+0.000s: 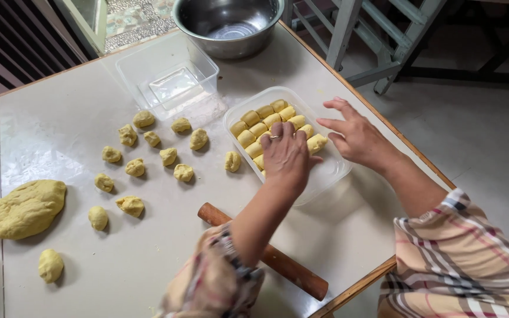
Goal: The person rolls small pieces of yellow dough into thin strips using a wooden rolling pin on a white countertop. They then wrap the strips around small dough balls and place the finished items into a clear plastic container.
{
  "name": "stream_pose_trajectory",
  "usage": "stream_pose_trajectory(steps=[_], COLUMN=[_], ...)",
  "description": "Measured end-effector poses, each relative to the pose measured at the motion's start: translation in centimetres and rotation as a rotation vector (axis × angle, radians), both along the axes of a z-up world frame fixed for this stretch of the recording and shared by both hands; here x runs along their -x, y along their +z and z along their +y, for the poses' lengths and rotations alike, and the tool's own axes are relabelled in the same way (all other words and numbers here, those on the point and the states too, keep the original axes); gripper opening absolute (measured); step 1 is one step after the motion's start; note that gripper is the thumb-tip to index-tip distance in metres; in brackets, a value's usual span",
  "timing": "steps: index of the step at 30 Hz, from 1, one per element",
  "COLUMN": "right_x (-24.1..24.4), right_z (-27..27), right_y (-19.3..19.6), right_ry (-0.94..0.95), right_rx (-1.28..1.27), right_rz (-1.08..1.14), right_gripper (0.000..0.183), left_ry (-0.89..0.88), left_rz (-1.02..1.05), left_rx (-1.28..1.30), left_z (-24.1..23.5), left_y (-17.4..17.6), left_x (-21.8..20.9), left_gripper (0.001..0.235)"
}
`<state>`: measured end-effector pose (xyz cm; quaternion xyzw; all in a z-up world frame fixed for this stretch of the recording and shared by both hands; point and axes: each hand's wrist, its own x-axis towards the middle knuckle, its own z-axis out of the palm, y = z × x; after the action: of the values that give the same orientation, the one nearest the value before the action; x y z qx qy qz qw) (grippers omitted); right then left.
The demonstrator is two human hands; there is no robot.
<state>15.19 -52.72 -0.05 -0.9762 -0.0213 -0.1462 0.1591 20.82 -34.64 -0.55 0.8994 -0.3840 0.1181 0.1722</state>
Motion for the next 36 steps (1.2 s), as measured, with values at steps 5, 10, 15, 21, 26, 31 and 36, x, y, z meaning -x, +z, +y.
stream_pose_trajectory(steps=[5, 10, 15, 21, 26, 31, 36], right_x=[0.7, -0.4, -0.6, 1.0, -1.0, -2.2, -1.8], right_z=[1.9, 2.6, 2.4, 7.4, 10.4, 10.8, 10.6], right_y=[0.8, 1.0, 1.1, 2.7, 0.1, -0.8, -0.1], right_ry=[-0.024, -0.023, -0.039, 0.157, 0.255, 0.263, 0.224], right_rx=[0.289, 0.483, 0.314, 0.360, 0.535, 0.517, 0.274], right_rz=[0.075, 0.085, 0.252, -0.038, -0.093, -0.162, -0.058], right_gripper=[0.027, 0.022, 0.030, 0.056, 0.048, 0.031, 0.038], left_ry=[-0.010, 0.073, 0.260, 0.408, 0.427, 0.475, 0.479], left_rz=[-0.109, -0.171, -0.043, -0.196, -0.186, -0.122, -0.156], left_rx=[0.162, 0.214, 0.163, 0.283, 0.306, 0.350, 0.392], left_z=[10.0, 20.2, 28.2, 34.7, 35.9, 36.5, 38.3], left_y=[4.8, 6.7, 6.5, 0.8, -2.5, -2.9, -3.1], left_x=[2.0, 5.6, 9.8, 12.4, 13.3, 14.3, 14.8], left_gripper=[0.034, 0.033, 0.029, 0.025, 0.028, 0.026, 0.028])
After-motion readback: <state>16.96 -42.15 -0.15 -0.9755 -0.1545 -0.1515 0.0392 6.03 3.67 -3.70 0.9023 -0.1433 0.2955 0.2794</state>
